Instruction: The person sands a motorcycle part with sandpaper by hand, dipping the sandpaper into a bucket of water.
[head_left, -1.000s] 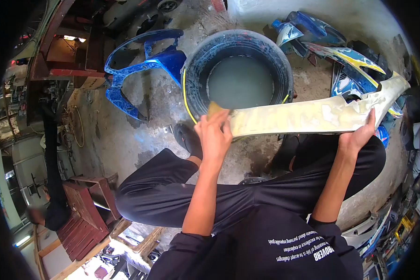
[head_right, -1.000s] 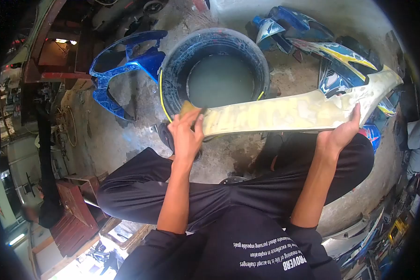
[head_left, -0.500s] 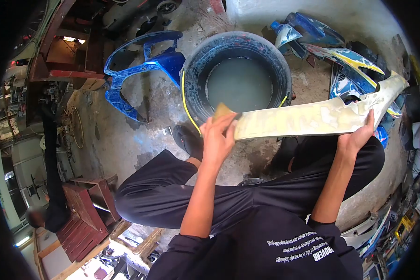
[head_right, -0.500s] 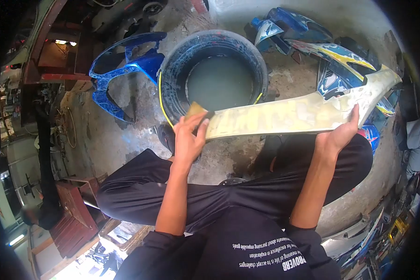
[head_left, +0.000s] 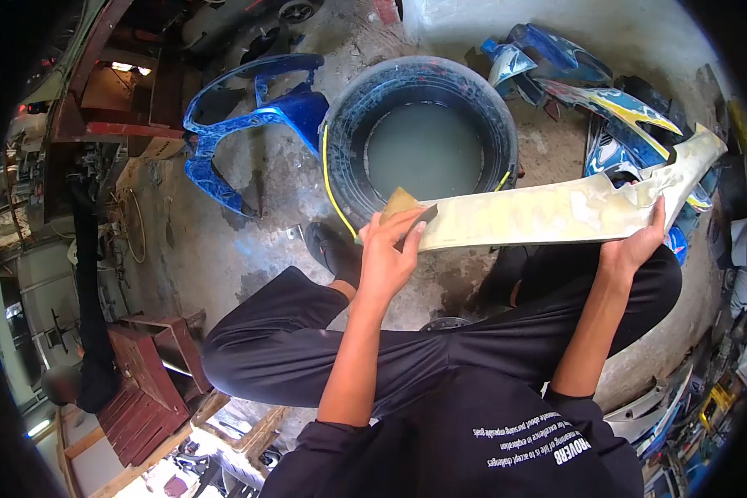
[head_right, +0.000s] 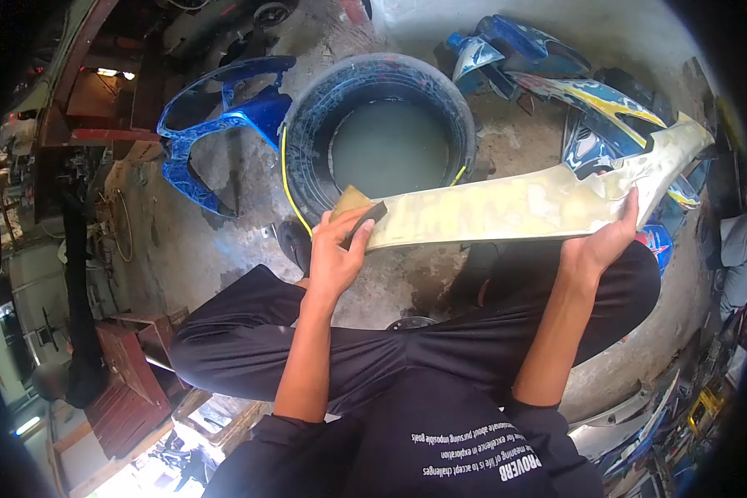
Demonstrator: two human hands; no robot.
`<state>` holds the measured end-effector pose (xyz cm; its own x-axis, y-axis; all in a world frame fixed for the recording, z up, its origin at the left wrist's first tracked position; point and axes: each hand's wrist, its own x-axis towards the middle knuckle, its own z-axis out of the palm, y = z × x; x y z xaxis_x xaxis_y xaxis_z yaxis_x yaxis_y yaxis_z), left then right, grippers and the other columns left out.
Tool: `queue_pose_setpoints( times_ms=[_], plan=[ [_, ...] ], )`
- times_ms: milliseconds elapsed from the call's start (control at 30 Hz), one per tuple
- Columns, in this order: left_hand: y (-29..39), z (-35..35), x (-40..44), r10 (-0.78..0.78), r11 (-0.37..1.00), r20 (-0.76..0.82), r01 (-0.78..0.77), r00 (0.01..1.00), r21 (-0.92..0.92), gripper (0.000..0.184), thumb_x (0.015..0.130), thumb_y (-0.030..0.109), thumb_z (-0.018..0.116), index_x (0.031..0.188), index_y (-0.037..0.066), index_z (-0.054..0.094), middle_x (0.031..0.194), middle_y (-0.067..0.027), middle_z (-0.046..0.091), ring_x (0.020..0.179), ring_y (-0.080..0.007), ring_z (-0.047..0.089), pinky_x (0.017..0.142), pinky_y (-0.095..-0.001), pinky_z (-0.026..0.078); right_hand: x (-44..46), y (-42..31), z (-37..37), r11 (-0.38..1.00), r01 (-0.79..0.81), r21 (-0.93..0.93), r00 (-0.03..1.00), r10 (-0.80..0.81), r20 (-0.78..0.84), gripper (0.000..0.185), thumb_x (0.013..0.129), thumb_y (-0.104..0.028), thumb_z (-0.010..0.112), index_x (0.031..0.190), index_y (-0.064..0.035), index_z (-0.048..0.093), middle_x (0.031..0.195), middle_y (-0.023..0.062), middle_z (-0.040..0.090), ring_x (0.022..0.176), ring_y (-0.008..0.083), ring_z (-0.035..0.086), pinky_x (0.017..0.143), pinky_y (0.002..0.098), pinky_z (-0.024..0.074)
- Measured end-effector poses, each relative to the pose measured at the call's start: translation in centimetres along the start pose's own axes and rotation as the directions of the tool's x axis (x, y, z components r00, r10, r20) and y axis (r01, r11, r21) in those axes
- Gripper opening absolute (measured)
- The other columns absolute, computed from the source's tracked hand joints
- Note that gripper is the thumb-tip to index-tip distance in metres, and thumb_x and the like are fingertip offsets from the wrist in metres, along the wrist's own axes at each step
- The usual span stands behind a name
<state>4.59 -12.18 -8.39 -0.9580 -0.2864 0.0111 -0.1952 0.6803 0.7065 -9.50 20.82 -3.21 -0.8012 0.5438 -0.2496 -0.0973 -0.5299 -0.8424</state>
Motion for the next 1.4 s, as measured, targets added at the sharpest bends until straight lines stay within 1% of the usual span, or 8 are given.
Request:
queue_pose_setpoints(
  times_ms=[367, 500, 633, 767, 1033, 1167, 1267, 1400],
  plan=[
    [-0.1, -0.7, 0.3, -0.103, 0.966, -0.163, 0.138, 0.981, 0.221, 0.022, 0.095, 0.019, 0.066, 0.11, 0.009, 0.077, 0.119, -0.005, 0.074, 0.11, -0.027, 0.06, 0.104, -0.0398, 0.033, -0.2, 0.0, -0.2, 1.0, 0.002, -0.001, 1.0, -0.002, 0.014, 0.047, 0.105, -0.032, 0.048, 0.139, 0.0006, 0.048, 0.117, 0.0166, 0.065, 0.108, 0.0281, 0.064, 0.1, 0.043, 0.0512],
    [0.6, -0.1, -0.6, 0.09, 0.989, 0.024, -0.086, 0.996, -0.119, 0.021, 0.096, 0.016, 0.064, 0.111, 0.011, 0.077, 0.117, -0.0035, 0.074, 0.112, -0.0272, 0.058, 0.102, -0.044, 0.03, 0.2, -0.1, -0.7, 1.0, 0.005, -0.01, 0.998, -0.004, 0.056, 0.046, 0.105, -0.032, 0.048, 0.139, 0.0, 0.049, 0.117, 0.0163, 0.064, 0.107, 0.0278, 0.064, 0.099, 0.0434, 0.0514],
    [-0.4, -0.6, 0.3, -0.157, 0.964, -0.178, 0.189, 0.972, 0.187, 0.024, 0.094, 0.014, 0.067, 0.116, 0.013, 0.076, 0.12, -0.0033, 0.074, 0.114, -0.0287, 0.059, 0.108, -0.044, 0.031, -0.7, -0.1, 0.2, 1.0, -0.01, 0.025, 0.999, 0.009, 0.045, 0.038, 0.106, -0.031, 0.047, 0.131, -0.0024, 0.053, 0.106, 0.0127, 0.066, 0.1, 0.0238, 0.064, 0.093, 0.0393, 0.0517],
    [1.0, -0.2, -0.8, 0.147, 0.983, 0.01, -0.144, 0.989, -0.113, 0.025, 0.093, 0.01, 0.065, 0.115, 0.013, 0.076, 0.119, -0.0036, 0.074, 0.112, -0.0286, 0.061, 0.103, -0.0449, 0.034, -0.2, -0.4, -0.4, 0.997, -0.05, 0.061, 0.993, 0.043, 0.113, 0.039, 0.105, -0.031, 0.049, 0.131, -0.0018, 0.053, 0.105, 0.0133, 0.065, 0.099, 0.0239, 0.064, 0.092, 0.0396, 0.052],
    [1.0, -0.6, -1.5, 0.15, 0.984, 0.005, -0.149, 0.989, -0.099, 0.025, 0.089, 0.007, 0.068, 0.112, 0.012, 0.077, 0.122, 0.0001, 0.074, 0.115, -0.0247, 0.058, 0.105, -0.0431, 0.029, 0.2, -0.4, -0.8, 1.0, -0.026, 0.002, 0.993, 0.025, 0.118, 0.042, 0.103, -0.031, 0.052, 0.134, -0.002, 0.052, 0.108, 0.0126, 0.064, 0.101, 0.0241, 0.064, 0.094, 0.0406, 0.0529],
    [-0.6, -0.3, -1.3, -0.179, 0.976, -0.242, 0.204, 0.954, 0.082, 0.027, 0.088, 0.006, 0.069, 0.113, 0.014, 0.078, 0.123, -0.0007, 0.073, 0.116, -0.0246, 0.058, 0.108, -0.0418, 0.027, 0.1, -0.3, -0.6, 1.0, -0.01, 0.001, 0.994, 0.01, 0.107, 0.043, 0.103, -0.03, 0.052, 0.135, -0.0017, 0.051, 0.109, 0.0129, 0.064, 0.101, 0.0246, 0.064, 0.094, 0.0415, 0.0531],
    [0.7, -0.1, -2.5, 0.133, 0.986, -0.064, -0.139, 0.989, -0.094, 0.024, 0.09, 0.008, 0.067, 0.111, 0.011, 0.078, 0.121, -0.0022, 0.074, 0.11, -0.0257, 0.057, 0.103, -0.042, 0.029, 0.4, -0.3, -0.7, 1.0, 0.001, -0.019, 0.992, 0.001, 0.126, 0.043, 0.103, -0.03, 0.052, 0.135, -0.0014, 0.051, 0.11, 0.0129, 0.064, 0.101, 0.0251, 0.064, 0.094, 0.0423, 0.0531],
    [-0.5, -0.6, -2.2, -0.127, 0.99, -0.224, 0.136, 0.966, 0.025, 0.026, 0.088, 0.009, 0.071, 0.113, 0.014, 0.077, 0.121, -0.0014, 0.074, 0.113, -0.0254, 0.058, 0.106, -0.0419, 0.028, 0.4, 0.1, -1.0, 1.0, -0.012, 0.003, 0.992, 0.012, 0.128, 0.045, 0.103, -0.03, 0.051, 0.137, -0.0005, 0.05, 0.111, 0.0155, 0.065, 0.103, 0.027, 0.065, 0.096, 0.0438, 0.0529]
  ],
)
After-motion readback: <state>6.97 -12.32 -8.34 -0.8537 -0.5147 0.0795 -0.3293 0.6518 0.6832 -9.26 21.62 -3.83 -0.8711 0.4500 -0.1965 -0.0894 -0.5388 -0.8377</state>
